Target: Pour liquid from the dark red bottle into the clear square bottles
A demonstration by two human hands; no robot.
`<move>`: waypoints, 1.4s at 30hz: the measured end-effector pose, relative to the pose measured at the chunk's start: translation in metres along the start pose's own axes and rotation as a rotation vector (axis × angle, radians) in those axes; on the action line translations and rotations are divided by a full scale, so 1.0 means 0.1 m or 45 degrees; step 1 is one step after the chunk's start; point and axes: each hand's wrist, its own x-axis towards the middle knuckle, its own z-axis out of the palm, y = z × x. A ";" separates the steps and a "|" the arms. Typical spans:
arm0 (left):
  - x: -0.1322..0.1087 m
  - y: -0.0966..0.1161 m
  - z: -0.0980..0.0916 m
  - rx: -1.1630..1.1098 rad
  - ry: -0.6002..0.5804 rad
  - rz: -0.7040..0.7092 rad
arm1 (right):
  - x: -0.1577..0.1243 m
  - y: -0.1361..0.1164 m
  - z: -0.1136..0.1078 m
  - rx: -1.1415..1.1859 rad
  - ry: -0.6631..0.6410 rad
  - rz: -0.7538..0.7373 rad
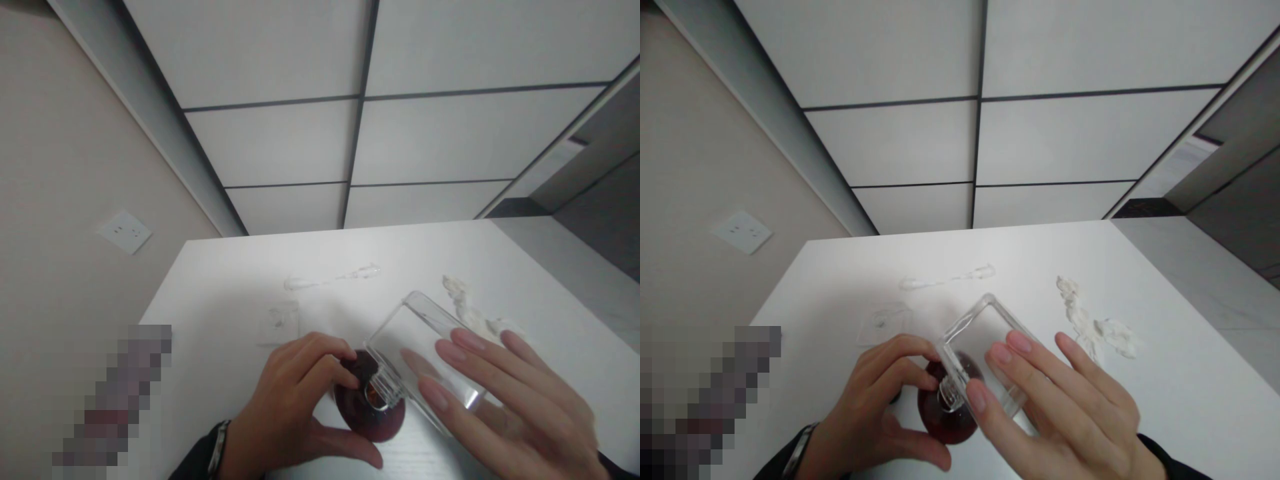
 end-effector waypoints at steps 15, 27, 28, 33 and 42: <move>0.01 0.00 0.00 -0.009 -0.009 -0.013 | 0.02 -0.06 0.09 0.092 0.149 0.039; 0.00 0.00 0.01 -0.004 -0.006 -0.005 | 0.05 0.00 0.04 0.113 0.090 -0.007; 0.01 0.00 0.00 -0.005 -0.008 -0.006 | 0.05 0.00 0.05 0.114 0.105 0.006; 0.01 0.00 0.00 -0.009 -0.012 -0.006 | 0.06 -0.04 0.07 0.102 0.143 0.035; 0.00 0.01 0.00 -0.012 -0.013 -0.015 | 0.09 -0.04 0.03 0.085 0.145 0.033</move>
